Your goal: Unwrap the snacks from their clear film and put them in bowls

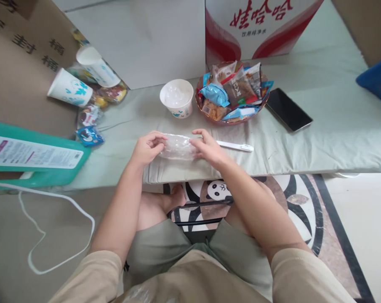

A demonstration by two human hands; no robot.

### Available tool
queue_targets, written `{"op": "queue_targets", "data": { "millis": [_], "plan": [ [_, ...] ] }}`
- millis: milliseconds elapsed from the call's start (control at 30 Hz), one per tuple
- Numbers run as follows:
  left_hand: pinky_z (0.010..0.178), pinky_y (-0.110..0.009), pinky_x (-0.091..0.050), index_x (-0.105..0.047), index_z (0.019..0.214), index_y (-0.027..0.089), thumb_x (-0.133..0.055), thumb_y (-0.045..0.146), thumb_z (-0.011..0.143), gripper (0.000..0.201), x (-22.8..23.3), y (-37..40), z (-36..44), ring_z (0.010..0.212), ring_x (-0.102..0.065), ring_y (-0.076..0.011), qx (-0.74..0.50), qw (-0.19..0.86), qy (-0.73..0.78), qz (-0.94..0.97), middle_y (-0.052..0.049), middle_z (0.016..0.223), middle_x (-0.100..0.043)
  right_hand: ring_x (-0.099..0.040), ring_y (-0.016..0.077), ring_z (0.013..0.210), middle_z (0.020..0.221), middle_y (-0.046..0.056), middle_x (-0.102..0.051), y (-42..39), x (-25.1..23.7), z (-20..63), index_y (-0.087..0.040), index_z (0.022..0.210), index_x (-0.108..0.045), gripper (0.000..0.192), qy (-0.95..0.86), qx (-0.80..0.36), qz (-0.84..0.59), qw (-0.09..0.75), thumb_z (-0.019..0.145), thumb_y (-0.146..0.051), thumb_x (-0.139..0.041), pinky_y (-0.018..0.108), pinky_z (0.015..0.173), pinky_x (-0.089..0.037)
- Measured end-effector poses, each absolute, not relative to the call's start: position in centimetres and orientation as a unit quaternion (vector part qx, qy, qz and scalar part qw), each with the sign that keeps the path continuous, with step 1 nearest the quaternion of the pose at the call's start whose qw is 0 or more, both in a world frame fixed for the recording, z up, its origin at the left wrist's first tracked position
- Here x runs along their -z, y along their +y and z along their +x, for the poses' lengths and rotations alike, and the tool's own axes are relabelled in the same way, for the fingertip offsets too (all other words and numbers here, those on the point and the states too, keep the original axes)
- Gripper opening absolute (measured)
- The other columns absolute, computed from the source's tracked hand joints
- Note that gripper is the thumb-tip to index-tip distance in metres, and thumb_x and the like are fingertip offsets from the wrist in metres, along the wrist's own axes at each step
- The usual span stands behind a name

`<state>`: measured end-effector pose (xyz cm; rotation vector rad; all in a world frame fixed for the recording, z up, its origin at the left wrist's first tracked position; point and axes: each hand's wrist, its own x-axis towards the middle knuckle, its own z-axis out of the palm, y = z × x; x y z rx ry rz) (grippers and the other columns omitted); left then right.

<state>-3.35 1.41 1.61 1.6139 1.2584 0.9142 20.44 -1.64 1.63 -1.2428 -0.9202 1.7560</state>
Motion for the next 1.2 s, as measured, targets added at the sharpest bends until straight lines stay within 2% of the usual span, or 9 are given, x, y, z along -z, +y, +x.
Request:
{"op": "queue_targets", "data": {
  "millis": [100, 267, 433, 567, 633, 767, 900, 1033, 1200],
  "plan": [
    [0.075, -0.028, -0.055, -0.071, 0.089, 0.018, -0.059, 0.011, 0.072, 0.022, -1.5, 1.2, -3.3, 0.081, -0.065, -0.0136, -0.357, 0.388, 0.53, 0.664, -0.005, 0.099, -0.064, -0.061, 0.0156, 0.076, 0.092, -0.001, -0.06, -1.7, -1.6, 19.7, -0.027, 0.113, -0.05, 0.057, -0.392, -0.665, -0.503, 0.389, 0.065, -0.047, -0.074, 0.03, 0.066, -0.051],
    [0.097, -0.036, -0.052, -0.067, 0.093, 0.02, -0.063, 0.013, 0.078, 0.017, -3.1, -0.1, -1.5, 0.105, -0.063, -0.0201, -0.418, 0.135, 0.627, 0.643, -0.008, 0.108, -0.062, -0.049, 0.0122, 0.061, 0.066, -0.004, -0.055, -1.8, -1.4, 19.0, -0.021, 0.08, -0.055, 0.018, -0.478, -0.533, -0.58, 0.388, 0.071, -0.036, -0.06, 0.028, 0.061, -0.037],
    [0.103, -0.038, -0.052, -0.064, 0.118, 0.022, -0.075, 0.043, 0.079, 0.045, -3.2, -1.6, 1.1, 0.119, -0.065, -0.0242, -0.379, 0.376, 0.533, 0.657, -0.011, 0.127, -0.069, -0.047, 0.0117, 0.062, 0.065, -0.005, -0.051, -2.6, -2.1, 18.7, -0.022, 0.076, -0.051, 0.022, -0.418, -0.637, -0.454, 0.461, 0.069, -0.041, -0.062, 0.026, 0.062, -0.038],
    [0.091, -0.036, -0.057, -0.067, 0.112, 0.019, -0.078, 0.055, 0.075, 0.052, -2.4, -2.0, 2.1, 0.103, -0.07, -0.0242, -0.35, 0.523, 0.501, 0.593, -0.01, 0.106, -0.075, -0.056, 0.014, 0.074, 0.08, -0.001, -0.059, -3.1, -2.7, 19.1, -0.023, 0.082, -0.052, 0.03, -0.368, -0.75, -0.312, 0.451, 0.07, -0.046, -0.067, 0.028, 0.071, -0.047],
    [0.096, -0.037, -0.055, -0.07, 0.101, 0.019, -0.074, 0.05, 0.08, 0.037, -3.0, -1.3, 2.2, 0.106, -0.069, -0.0237, -0.38, 0.447, 0.538, 0.605, -0.009, 0.106, -0.073, -0.059, 0.0157, 0.085, 0.092, 0.002, -0.064, -2.9, -2.8, 19.7, -0.023, 0.088, -0.056, 0.031, -0.411, -0.696, -0.352, 0.471, 0.072, -0.047, -0.067, 0.03, 0.078, -0.049],
    [0.106, -0.041, -0.048, -0.065, 0.079, 0.02, -0.064, 0.029, 0.088, 0.012, -6.9, 3.0, 3.1, 0.107, -0.064, -0.0242, -0.421, 0.094, 0.651, 0.624, -0.009, 0.103, -0.068, -0.06, 0.017, 0.096, 0.101, 0.004, -0.066, -2.1, -2.7, 21.1, -0.023, 0.098, -0.059, 0.028, -0.447, -0.556, -0.46, 0.528, 0.08, -0.044, -0.061, 0.031, 0.085, -0.048],
    [0.108, -0.047, -0.045, -0.069, 0.096, 0.021, -0.058, 0.013, 0.084, 0.018, -9.8, 9.7, 5.2, 0.114, -0.064, -0.0287, -0.277, -0.033, 0.667, 0.691, -0.009, 0.106, -0.071, -0.06, 0.0148, 0.084, 0.094, 0.002, -0.064, -2.4, -3.6, 22.7, -0.023, 0.097, -0.056, 0.018, -0.458, -0.491, -0.472, 0.571, 0.087, -0.038, -0.056, 0.029, 0.076, -0.048],
    [0.1, -0.047, -0.049, -0.073, 0.086, 0.021, -0.065, 0.018, 0.079, 0.011, -9.2, 14.0, 5.9, 0.107, -0.069, -0.0344, -0.033, 0.083, 0.651, 0.754, -0.011, 0.096, -0.076, -0.061, 0.0161, 0.082, 0.09, 0.002, -0.06, -2.8, -4.7, 27.4, -0.025, 0.096, -0.054, 0.01, -0.452, -0.322, -0.544, 0.629, 0.091, -0.033, -0.054, 0.031, 0.076, -0.05],
    [0.12, -0.066, -0.024, -0.073, 0.119, 0.027, -0.058, 0.04, 0.088, 0.037, -8.4, 13.2, 4.8, 0.149, -0.037, -0.041, 0.064, 0.086, 0.556, 0.824, -0.011, 0.145, -0.062, -0.059, 0.0136, 0.062, 0.08, 0.001, -0.063, 0.3, -4.6, 34.1, -0.024, 0.109, -0.052, 0.025, -0.288, -0.321, -0.706, 0.562, 0.087, -0.031, -0.06, 0.025, 0.054, -0.046]
  ]
}}
